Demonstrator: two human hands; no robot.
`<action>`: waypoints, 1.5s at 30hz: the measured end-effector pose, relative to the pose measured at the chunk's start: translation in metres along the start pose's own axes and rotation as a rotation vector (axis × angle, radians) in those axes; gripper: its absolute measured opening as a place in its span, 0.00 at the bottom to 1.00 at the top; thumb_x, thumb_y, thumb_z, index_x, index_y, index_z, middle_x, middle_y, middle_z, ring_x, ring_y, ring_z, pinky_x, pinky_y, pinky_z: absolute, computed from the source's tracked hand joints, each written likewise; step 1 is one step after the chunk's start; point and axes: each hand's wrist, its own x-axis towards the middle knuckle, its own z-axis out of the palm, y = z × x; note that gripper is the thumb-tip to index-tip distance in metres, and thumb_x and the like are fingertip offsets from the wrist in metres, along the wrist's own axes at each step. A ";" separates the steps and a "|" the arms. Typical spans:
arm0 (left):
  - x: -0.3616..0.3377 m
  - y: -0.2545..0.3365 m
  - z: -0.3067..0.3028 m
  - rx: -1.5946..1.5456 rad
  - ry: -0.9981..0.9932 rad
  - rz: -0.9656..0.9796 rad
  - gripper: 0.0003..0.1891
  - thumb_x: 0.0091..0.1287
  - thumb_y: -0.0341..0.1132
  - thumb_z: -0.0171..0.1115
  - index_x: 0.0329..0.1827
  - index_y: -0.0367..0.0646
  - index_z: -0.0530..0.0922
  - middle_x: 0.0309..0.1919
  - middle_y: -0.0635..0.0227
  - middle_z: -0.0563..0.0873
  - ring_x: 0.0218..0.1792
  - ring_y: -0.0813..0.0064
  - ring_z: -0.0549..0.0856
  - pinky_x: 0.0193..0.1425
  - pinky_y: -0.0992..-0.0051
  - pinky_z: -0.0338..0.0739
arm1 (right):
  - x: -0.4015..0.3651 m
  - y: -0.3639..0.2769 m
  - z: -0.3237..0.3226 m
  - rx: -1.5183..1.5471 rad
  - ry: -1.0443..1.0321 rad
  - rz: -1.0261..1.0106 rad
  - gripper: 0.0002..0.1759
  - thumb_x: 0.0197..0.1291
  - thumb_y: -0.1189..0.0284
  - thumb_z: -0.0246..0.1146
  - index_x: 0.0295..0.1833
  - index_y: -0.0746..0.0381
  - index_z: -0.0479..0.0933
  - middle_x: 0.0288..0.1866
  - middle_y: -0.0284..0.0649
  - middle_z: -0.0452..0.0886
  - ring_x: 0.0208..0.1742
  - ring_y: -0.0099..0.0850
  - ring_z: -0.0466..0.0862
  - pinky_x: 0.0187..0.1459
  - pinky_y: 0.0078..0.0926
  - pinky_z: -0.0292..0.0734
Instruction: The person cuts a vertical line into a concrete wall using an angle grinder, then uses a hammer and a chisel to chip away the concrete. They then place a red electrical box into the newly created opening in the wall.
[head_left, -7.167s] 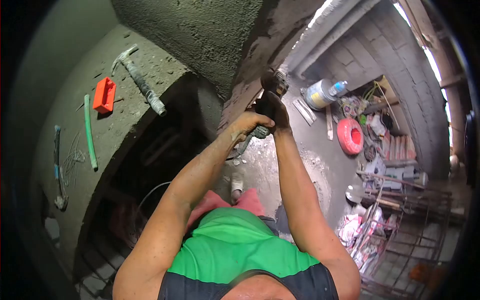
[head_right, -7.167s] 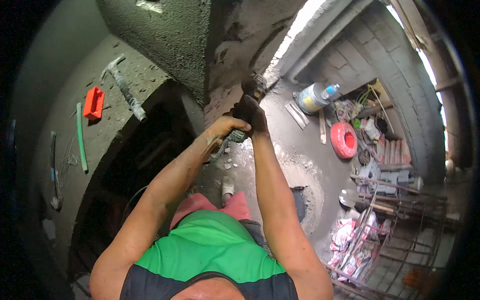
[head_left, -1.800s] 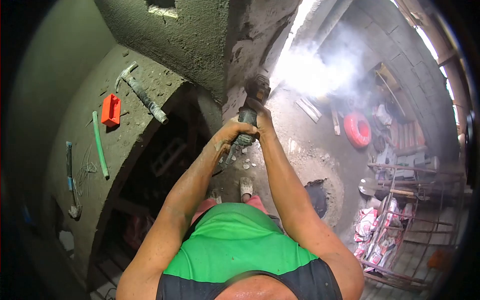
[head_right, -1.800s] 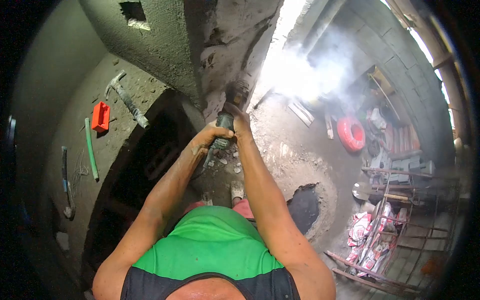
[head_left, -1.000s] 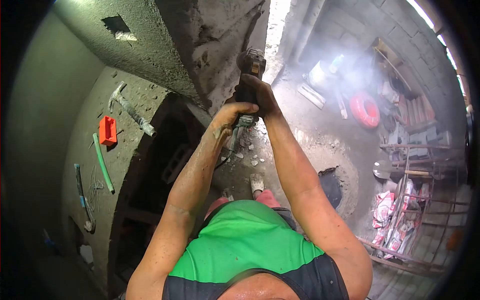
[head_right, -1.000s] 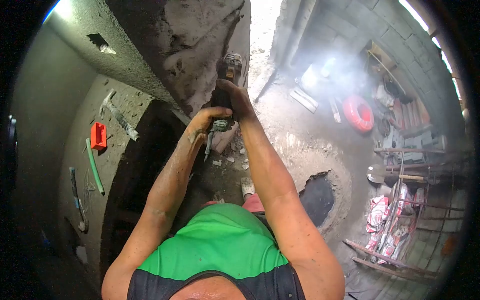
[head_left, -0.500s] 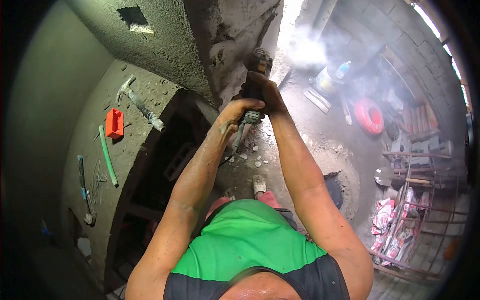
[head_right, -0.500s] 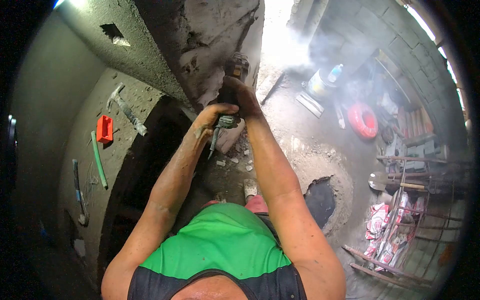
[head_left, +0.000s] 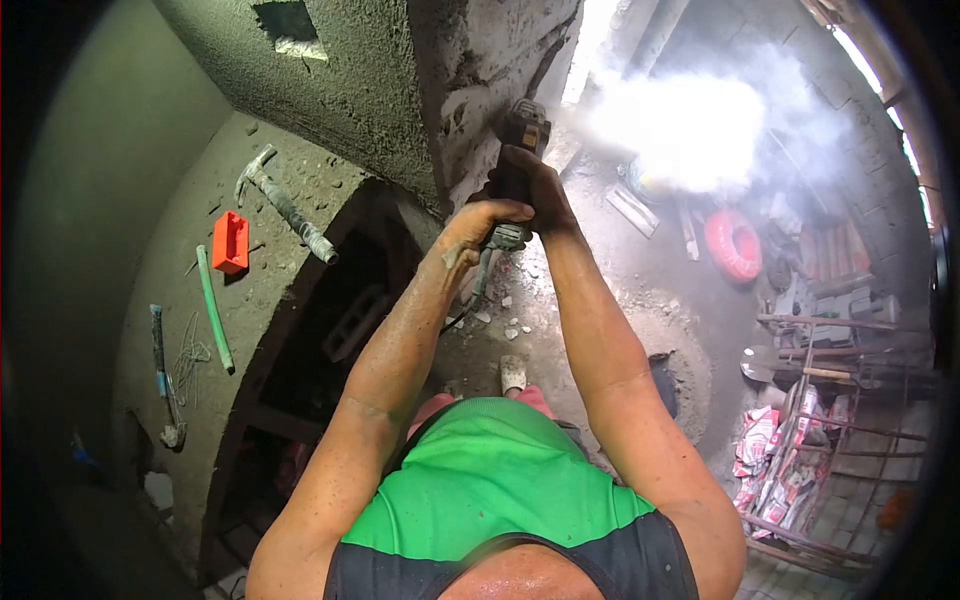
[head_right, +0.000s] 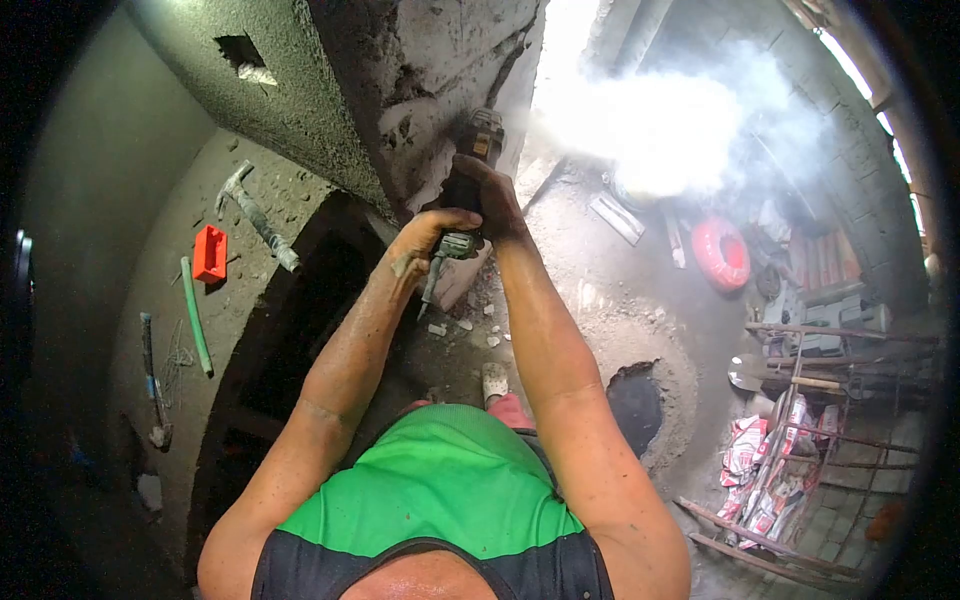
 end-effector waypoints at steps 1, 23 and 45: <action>0.000 0.000 -0.001 -0.025 -0.003 0.000 0.13 0.55 0.31 0.74 0.40 0.34 0.83 0.31 0.61 0.87 0.28 0.72 0.87 0.34 0.74 0.84 | 0.000 0.000 0.000 -0.001 0.000 0.000 0.18 0.59 0.63 0.70 0.45 0.66 0.79 0.33 0.43 0.83 0.30 0.36 0.85 0.35 0.33 0.83; -0.001 0.007 -0.011 0.076 0.023 0.022 0.14 0.55 0.35 0.73 0.39 0.33 0.85 0.30 0.59 0.89 0.27 0.68 0.89 0.35 0.70 0.86 | 0.010 0.009 0.003 0.026 -0.060 -0.006 0.18 0.62 0.61 0.69 0.48 0.63 0.76 0.34 0.43 0.83 0.32 0.36 0.85 0.36 0.35 0.85; -0.043 -0.013 0.003 0.081 -0.084 0.050 0.21 0.53 0.34 0.72 0.49 0.36 0.80 0.37 0.63 0.87 0.34 0.75 0.86 0.40 0.75 0.82 | -0.042 0.027 0.003 -0.046 0.057 -0.082 0.26 0.52 0.60 0.76 0.48 0.67 0.78 0.35 0.46 0.85 0.31 0.34 0.86 0.35 0.30 0.84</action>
